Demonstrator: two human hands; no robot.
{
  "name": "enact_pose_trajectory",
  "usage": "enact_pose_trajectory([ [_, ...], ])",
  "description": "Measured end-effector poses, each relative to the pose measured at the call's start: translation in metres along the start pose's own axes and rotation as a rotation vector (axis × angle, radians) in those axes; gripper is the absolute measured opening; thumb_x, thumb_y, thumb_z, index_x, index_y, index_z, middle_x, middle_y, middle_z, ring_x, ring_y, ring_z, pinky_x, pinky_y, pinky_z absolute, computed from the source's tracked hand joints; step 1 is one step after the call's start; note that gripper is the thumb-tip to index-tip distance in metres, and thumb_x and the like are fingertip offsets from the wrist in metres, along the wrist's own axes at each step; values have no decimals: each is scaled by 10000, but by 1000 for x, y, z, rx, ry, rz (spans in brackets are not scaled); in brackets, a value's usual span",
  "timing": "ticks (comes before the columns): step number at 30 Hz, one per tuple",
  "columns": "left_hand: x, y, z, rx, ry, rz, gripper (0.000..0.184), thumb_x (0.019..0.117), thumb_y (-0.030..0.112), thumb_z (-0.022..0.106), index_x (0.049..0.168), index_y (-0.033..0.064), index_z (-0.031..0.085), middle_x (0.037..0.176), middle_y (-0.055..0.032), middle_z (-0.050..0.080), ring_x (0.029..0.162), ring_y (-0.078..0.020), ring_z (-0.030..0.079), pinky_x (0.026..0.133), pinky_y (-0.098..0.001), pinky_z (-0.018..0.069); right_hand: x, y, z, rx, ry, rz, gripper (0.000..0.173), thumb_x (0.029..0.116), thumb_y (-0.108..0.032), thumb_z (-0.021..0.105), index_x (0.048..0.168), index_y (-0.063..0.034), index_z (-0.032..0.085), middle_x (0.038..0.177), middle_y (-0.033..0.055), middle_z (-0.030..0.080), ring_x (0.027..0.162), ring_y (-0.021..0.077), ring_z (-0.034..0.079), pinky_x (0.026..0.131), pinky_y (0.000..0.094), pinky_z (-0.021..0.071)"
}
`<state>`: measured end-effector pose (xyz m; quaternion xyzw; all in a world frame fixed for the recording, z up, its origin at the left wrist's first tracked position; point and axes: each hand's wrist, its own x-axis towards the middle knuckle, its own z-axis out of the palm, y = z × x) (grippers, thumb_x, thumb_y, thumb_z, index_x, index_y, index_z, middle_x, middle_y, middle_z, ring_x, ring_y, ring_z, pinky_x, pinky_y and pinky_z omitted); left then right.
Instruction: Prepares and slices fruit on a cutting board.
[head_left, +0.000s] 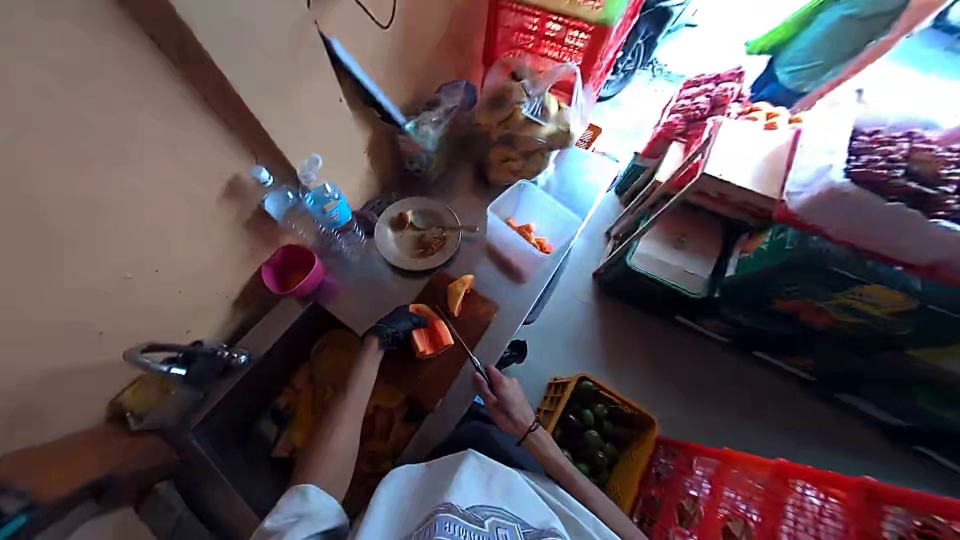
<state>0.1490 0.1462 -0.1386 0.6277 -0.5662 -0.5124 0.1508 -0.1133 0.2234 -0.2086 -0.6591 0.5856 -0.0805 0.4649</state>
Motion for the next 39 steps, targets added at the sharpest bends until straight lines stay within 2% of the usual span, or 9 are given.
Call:
enact_pose_trajectory([
  [2, 12, 43, 12, -46, 22, -439, 288, 1042, 114, 561, 1261, -71, 593, 1275, -241, 619, 1199, -321, 585, 1066, -493, 415, 1, -8, 5, -65, -28, 28, 465, 1102, -405, 381, 1154, -16, 632, 838, 163, 676, 810, 328, 690, 767, 524, 541],
  [6, 41, -39, 37, -40, 164, -212, 484, 1076, 369, 490, 1254, -70, 592, 1194, -284, 641, 1141, -390, 622, 993, -575, 476, 8, -20, 15, -119, -59, 77, 474, 1111, -418, 353, 1158, -29, 620, 863, 158, 686, 861, 331, 703, 794, 519, 543],
  [11, 26, -52, 66, 231, 422, 25, 527, 1109, 352, 348, 1246, -83, 613, 1105, -288, 684, 1037, -381, 684, 885, -509, 551, 19, -28, 20, -149, -57, 55, 512, 1125, -404, 284, 1153, -23, 624, 891, 168, 698, 895, 332, 711, 819, 516, 545],
  [13, -3, 21, 39, 116, 110, -320, 475, 1134, 252, 323, 1457, -68, 459, 1449, -293, 511, 1382, -379, 474, 1153, -495, 337, 24, -31, 21, -140, -55, 47, 518, 1130, -376, 267, 1170, -8, 629, 906, 180, 703, 909, 345, 713, 828, 527, 545],
  [17, 2, -8, 63, 288, 321, -216, 498, 1130, 299, 296, 1408, -44, 528, 1359, -257, 599, 1310, -364, 554, 1126, -497, 380, 29, -35, 23, -163, -87, 73, 517, 1134, -369, 249, 1174, -12, 621, 935, 181, 703, 939, 343, 711, 841, 516, 542],
  [18, 27, -56, 95, 343, 721, 9, 527, 1101, 334, 318, 1241, -59, 640, 1104, -255, 697, 1060, -368, 681, 969, -508, 509, 30, -34, 24, -177, -90, 76, 517, 1134, -376, 244, 1167, -21, 619, 932, 175, 703, 939, 336, 712, 838, 509, 544],
  [21, 26, -47, 76, 141, 430, -176, 541, 1121, 368, 264, 1445, -31, 433, 1291, -274, 605, 1241, -383, 590, 1061, -544, 445, 32, -33, 28, -196, -80, 68, 511, 1133, -374, 243, 1152, -25, 616, 898, 167, 697, 907, 335, 712, 813, 504, 543],
  [25, 17, -33, 69, 54, 379, -206, 573, 1124, 361, 267, 1502, -51, 391, 1372, -312, 559, 1312, -404, 537, 1104, -531, 399, 32, -28, 30, -201, -70, 57, 510, 1131, -371, 248, 1150, -17, 614, 878, 164, 694, 887, 338, 713, 798, 503, 545],
  [39, 23, -53, 81, -79, 510, -158, 498, 1125, 322, 295, 1466, -20, 417, 1275, -268, 616, 1212, -356, 611, 1050, -518, 460, 49, -55, 28, -414, -217, 256, 570, 1126, -436, 171, 1264, -55, 573, 1105, 195, 707, 1116, 363, 689, 906, 520, 547],
])
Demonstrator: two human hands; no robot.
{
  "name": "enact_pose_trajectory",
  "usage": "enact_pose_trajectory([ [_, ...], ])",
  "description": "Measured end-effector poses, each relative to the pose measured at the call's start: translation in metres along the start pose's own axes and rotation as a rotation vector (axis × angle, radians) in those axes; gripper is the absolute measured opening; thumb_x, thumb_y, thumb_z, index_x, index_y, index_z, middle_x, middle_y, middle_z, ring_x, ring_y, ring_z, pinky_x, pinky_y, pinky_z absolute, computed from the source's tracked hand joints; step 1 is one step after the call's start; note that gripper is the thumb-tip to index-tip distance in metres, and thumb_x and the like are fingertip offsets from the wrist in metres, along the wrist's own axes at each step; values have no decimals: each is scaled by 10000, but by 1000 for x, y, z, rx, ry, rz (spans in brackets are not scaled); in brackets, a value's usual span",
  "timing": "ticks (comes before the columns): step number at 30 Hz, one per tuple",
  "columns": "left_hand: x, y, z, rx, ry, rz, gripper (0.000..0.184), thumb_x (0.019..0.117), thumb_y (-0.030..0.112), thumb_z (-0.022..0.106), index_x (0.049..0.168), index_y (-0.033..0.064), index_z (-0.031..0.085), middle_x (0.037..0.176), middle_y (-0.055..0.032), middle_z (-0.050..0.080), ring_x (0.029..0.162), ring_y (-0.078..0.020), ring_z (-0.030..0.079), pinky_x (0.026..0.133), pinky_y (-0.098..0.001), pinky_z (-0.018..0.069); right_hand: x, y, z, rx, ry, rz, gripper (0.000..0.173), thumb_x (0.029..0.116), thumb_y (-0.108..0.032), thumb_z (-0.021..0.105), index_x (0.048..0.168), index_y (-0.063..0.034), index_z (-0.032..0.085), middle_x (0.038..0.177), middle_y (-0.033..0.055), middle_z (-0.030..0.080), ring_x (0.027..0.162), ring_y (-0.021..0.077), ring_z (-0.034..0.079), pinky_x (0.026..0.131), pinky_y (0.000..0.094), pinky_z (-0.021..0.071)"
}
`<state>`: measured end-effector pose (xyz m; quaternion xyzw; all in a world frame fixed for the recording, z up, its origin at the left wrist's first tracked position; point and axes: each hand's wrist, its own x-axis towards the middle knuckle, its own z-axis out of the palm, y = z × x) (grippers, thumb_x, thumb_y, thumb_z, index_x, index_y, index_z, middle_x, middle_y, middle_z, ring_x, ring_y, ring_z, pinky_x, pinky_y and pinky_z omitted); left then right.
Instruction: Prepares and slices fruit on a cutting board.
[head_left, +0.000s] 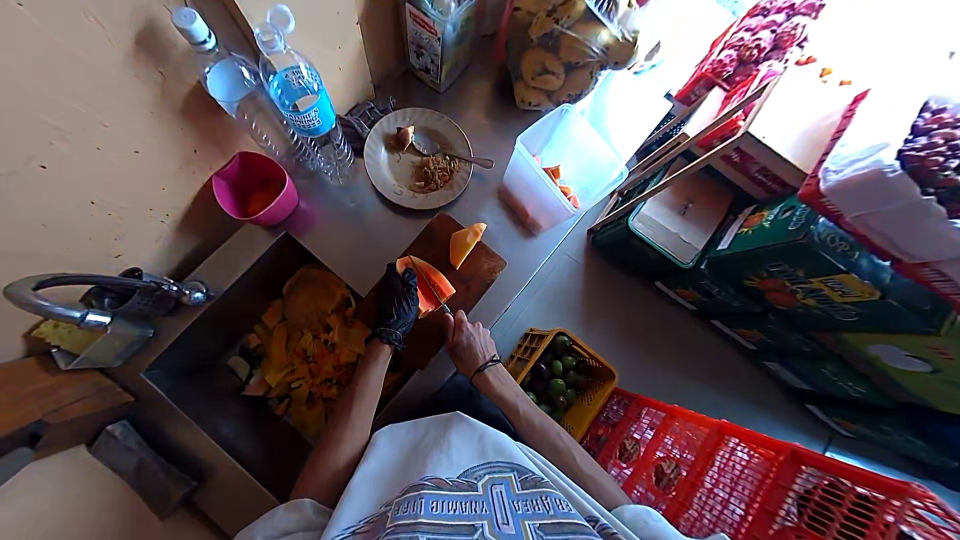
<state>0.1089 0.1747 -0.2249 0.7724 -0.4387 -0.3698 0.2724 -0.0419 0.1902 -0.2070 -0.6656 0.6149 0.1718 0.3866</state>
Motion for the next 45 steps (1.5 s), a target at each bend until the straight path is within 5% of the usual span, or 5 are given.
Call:
enact_pose_trajectory([
  [8, -9, 0, 8, 41, 73, -33, 580, 1123, 319, 318, 1567, -42, 220, 1336, -311, 569, 1247, -402, 586, 1070, -523, 450, 10, 11, -3, 32, -59, -64, 593, 1129, -440, 191, 1276, -7, 568, 1169, 239, 683, 1170, 391, 660, 965, 548, 520],
  [26, -5, -51, 16, 207, 132, -22, 619, 1110, 452, 217, 1598, 73, 249, 1355, -251, 598, 1228, -397, 614, 1021, -585, 481, -25, 25, 2, 180, -14, -204, 551, 1133, -419, 220, 1164, -20, 599, 960, 187, 690, 986, 348, 697, 868, 516, 533],
  [36, -18, -38, 11, 210, 223, 145, 597, 1110, 369, 274, 1500, -62, 414, 1262, -324, 630, 1196, -448, 620, 1031, -534, 470, -17, 8, 12, 158, -31, -196, 557, 1135, -409, 216, 1208, -5, 594, 1030, 205, 700, 1050, 362, 693, 919, 521, 529],
  [42, -33, 19, -25, 200, -205, -285, 467, 1108, 202, 413, 1501, -52, 411, 1442, -279, 525, 1360, -376, 491, 1130, -484, 359, -18, -4, 8, 99, -61, -110, 571, 1134, -416, 190, 1239, -19, 587, 1096, 209, 698, 1114, 361, 683, 935, 515, 530],
  [45, -27, -12, 3, 158, 120, -39, 508, 1119, 292, 353, 1509, -30, 390, 1256, -298, 631, 1200, -406, 623, 1043, -538, 468, -17, -5, 6, 71, -89, -83, 594, 1130, -433, 175, 1232, -21, 591, 1121, 207, 696, 1142, 359, 675, 942, 512, 530],
])
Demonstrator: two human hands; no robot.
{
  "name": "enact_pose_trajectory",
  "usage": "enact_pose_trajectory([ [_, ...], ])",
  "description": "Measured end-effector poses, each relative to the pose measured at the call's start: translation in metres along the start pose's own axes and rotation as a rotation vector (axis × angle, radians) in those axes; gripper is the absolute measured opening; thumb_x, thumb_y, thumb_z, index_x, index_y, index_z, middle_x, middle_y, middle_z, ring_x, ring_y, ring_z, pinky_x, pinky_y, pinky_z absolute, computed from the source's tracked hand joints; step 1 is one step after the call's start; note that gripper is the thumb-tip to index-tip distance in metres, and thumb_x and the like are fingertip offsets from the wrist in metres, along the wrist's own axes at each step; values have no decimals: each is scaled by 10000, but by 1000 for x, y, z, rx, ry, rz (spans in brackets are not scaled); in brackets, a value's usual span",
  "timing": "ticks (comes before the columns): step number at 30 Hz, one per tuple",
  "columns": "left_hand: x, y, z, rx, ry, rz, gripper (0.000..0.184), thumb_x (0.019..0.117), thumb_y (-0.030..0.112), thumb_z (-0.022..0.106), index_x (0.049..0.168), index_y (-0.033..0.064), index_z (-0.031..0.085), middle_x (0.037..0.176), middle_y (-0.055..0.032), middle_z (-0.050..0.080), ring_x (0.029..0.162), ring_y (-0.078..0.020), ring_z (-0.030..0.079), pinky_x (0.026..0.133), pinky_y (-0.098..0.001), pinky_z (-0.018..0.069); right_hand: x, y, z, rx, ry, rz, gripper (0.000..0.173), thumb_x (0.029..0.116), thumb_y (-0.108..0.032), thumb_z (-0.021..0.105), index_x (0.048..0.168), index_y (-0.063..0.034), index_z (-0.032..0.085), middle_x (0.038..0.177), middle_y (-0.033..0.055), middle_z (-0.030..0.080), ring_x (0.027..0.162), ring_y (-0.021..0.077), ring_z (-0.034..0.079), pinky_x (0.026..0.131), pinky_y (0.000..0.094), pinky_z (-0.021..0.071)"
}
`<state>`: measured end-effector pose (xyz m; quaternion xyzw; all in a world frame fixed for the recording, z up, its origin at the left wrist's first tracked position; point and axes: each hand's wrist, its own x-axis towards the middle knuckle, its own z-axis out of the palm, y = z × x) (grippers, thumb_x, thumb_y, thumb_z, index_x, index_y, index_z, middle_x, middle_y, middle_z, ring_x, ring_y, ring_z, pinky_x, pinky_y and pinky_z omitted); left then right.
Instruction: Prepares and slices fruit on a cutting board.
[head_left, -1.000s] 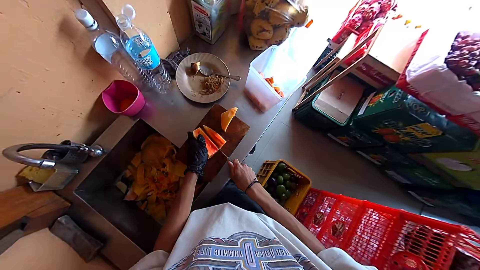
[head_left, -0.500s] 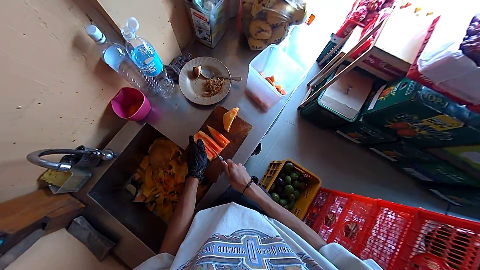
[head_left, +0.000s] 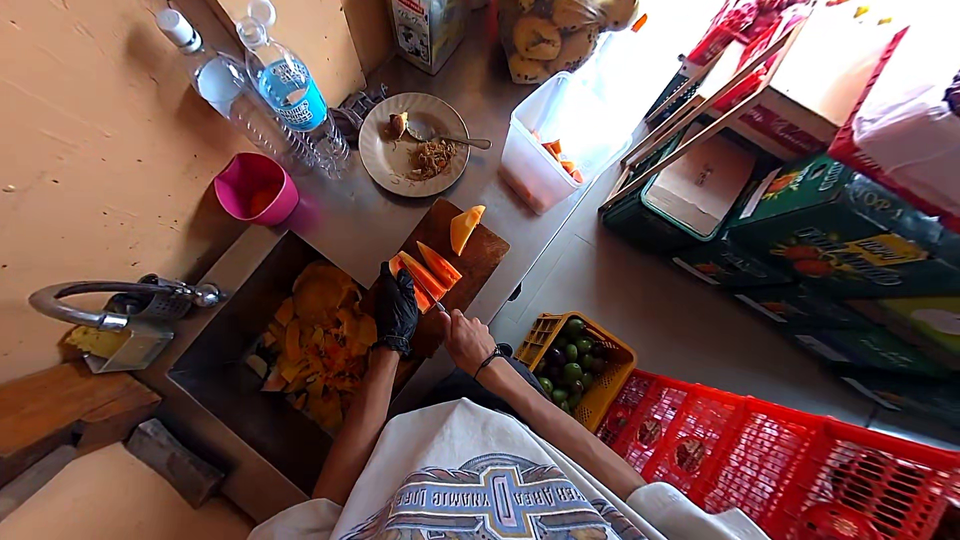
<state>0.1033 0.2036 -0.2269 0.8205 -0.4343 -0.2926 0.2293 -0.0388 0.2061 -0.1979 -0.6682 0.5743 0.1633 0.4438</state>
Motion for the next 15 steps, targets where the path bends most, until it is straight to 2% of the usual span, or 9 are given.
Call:
enact_pose_trajectory([
  [2, 1, 0, 1, 14, 26, 32, 523, 1128, 311, 306, 1544, -5, 324, 1251, -291, 629, 1188, -401, 629, 1030, -537, 479, 0, -2, -2, -12, -16, 17, 596, 1130, -432, 174, 1233, -16, 588, 1131, 213, 693, 1150, 363, 670, 946, 516, 525],
  [5, 6, -5, 5, 1, 47, 30, 534, 1123, 301, 330, 1543, -29, 324, 1281, -306, 614, 1223, -397, 613, 1067, -515, 454, 4, -5, -1, -26, -27, 69, 590, 1128, -448, 193, 1258, -23, 582, 1157, 218, 688, 1166, 370, 665, 951, 531, 527],
  [8, 1, -1, 4, -10, 72, 36, 535, 1120, 275, 341, 1536, -60, 315, 1277, -324, 605, 1221, -404, 609, 1070, -495, 454, 12, -7, 3, -33, -14, 83, 590, 1124, -464, 217, 1230, -22, 593, 1135, 224, 692, 1137, 382, 676, 916, 544, 540],
  [9, -3, 12, -5, -9, 15, -12, 539, 1126, 258, 323, 1552, -68, 272, 1334, -336, 569, 1275, -407, 571, 1100, -486, 425, 14, -7, 3, -34, -12, 71, 583, 1125, -458, 226, 1223, -17, 594, 1126, 227, 692, 1130, 385, 678, 909, 546, 542],
  [10, -9, 32, -20, 0, -105, -87, 555, 1136, 237, 280, 1582, -75, 172, 1433, -354, 484, 1368, -414, 484, 1149, -482, 359, 13, -6, 3, -29, -8, 56, 576, 1126, -450, 238, 1215, -8, 596, 1113, 232, 692, 1119, 392, 680, 900, 550, 542],
  [11, -12, 44, -27, 13, -162, -127, 558, 1140, 223, 256, 1590, -77, 121, 1470, -358, 444, 1402, -413, 444, 1164, -475, 334, 12, -4, 3, -28, -6, 45, 573, 1127, -448, 245, 1209, -3, 596, 1104, 233, 693, 1110, 395, 682, 895, 551, 542],
  [13, -10, 31, -16, -7, -79, -87, 548, 1137, 229, 272, 1582, -72, 163, 1417, -354, 492, 1356, -416, 490, 1140, -485, 365, 9, 3, 5, -37, -13, 48, 583, 1125, -461, 235, 1219, -7, 589, 1109, 231, 691, 1115, 394, 679, 903, 550, 539],
  [14, -6, 10, 0, -18, 47, -22, 531, 1126, 249, 310, 1556, -57, 251, 1313, -330, 575, 1259, -403, 575, 1085, -488, 435, 5, 7, 8, -52, -27, 60, 592, 1123, -471, 217, 1240, -15, 578, 1124, 230, 688, 1132, 393, 673, 917, 549, 535],
  [15, -2, -4, 9, -31, 102, 17, 534, 1123, 267, 324, 1552, -45, 269, 1278, -314, 600, 1223, -393, 604, 1065, -491, 456, 3, 11, 11, -68, -38, 73, 600, 1123, -473, 200, 1265, -19, 566, 1143, 231, 684, 1148, 394, 667, 928, 551, 531],
])
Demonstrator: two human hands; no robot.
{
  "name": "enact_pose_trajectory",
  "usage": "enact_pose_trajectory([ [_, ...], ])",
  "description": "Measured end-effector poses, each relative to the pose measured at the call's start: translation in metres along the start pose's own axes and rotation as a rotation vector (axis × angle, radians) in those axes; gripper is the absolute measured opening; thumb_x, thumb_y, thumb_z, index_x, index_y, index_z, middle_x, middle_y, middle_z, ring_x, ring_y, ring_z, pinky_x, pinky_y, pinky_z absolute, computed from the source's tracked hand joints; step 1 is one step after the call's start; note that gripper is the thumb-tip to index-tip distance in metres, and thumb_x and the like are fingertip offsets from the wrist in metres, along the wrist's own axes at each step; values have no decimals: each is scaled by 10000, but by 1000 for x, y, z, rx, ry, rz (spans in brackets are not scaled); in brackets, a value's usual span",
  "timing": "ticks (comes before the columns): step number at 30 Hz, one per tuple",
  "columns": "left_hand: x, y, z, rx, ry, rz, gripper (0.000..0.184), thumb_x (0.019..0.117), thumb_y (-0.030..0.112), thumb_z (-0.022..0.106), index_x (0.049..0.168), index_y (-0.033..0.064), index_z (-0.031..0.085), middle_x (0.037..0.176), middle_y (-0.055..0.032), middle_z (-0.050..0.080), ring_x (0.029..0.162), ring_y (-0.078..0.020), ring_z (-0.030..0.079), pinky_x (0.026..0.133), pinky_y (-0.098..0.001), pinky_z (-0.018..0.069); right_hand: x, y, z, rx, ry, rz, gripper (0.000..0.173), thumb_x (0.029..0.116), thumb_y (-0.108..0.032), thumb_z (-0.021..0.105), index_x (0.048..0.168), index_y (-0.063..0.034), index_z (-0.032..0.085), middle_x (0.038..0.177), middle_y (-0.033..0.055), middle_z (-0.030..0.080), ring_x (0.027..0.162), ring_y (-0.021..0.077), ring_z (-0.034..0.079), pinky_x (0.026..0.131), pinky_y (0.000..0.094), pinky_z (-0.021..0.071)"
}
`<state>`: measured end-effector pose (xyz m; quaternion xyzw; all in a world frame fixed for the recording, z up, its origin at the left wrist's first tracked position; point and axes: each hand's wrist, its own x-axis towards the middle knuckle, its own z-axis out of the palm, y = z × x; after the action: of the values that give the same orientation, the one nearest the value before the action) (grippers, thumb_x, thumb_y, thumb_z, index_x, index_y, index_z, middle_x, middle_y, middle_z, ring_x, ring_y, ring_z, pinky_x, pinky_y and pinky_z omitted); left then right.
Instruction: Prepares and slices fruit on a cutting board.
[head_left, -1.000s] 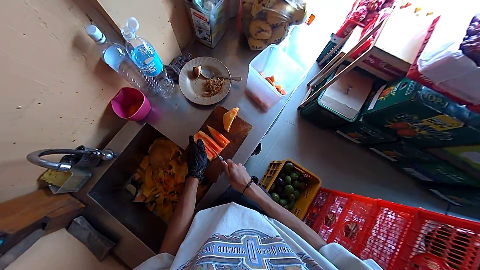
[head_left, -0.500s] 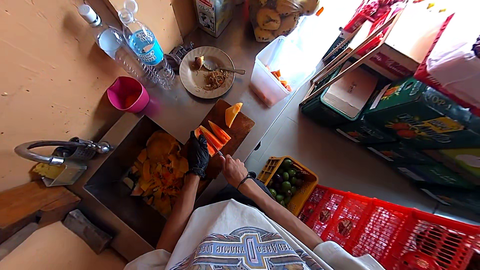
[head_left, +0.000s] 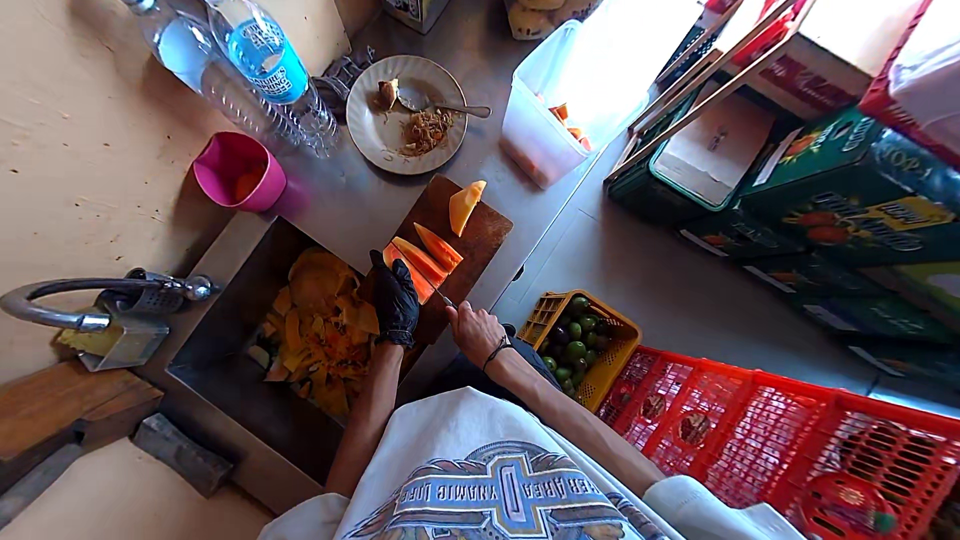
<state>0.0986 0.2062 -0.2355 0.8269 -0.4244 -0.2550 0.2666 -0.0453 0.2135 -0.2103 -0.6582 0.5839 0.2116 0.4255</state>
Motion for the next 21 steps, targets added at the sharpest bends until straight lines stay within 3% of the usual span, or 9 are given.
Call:
enact_pose_trajectory([
  [6, 3, -2, -6, 73, -90, -78, 586, 1124, 309, 319, 1602, 1, 180, 1251, -293, 628, 1168, -401, 636, 1018, -519, 489, 7, 18, 9, 47, -39, -40, 611, 1124, -464, 195, 1250, 0, 572, 1138, 243, 680, 1150, 409, 658, 948, 564, 515],
  [11, 0, -9, -17, 390, -105, -116, 565, 1115, 363, 276, 1576, 37, 263, 1124, -274, 680, 1041, -438, 687, 854, -594, 544, 12, 34, 6, 111, -47, -177, 620, 1130, -444, 183, 1179, 6, 607, 1082, 235, 681, 1106, 384, 662, 950, 553, 495],
  [14, -3, -21, -14, 379, -59, -78, 602, 1118, 368, 264, 1612, 33, 184, 1098, -282, 681, 1010, -450, 686, 839, -601, 543, -4, 24, 2, 131, 18, -176, 592, 1133, -424, 200, 1149, -3, 616, 1015, 214, 682, 1048, 369, 676, 916, 534, 509],
  [17, -11, -23, -18, 310, -85, -125, 608, 1120, 352, 260, 1636, 66, 110, 1192, -286, 663, 1056, -443, 676, 888, -596, 532, -18, 10, 4, 149, 39, -191, 573, 1131, -423, 207, 1156, -16, 610, 967, 191, 687, 995, 355, 691, 878, 520, 524],
  [21, -23, -31, -14, 238, -112, -196, 621, 1115, 390, 306, 1655, 192, 73, 1038, -262, 684, 937, -425, 685, 846, -587, 537, -16, -3, 10, 107, 21, -194, 571, 1129, -433, 208, 1174, -22, 602, 976, 186, 698, 1003, 354, 701, 875, 517, 537],
])
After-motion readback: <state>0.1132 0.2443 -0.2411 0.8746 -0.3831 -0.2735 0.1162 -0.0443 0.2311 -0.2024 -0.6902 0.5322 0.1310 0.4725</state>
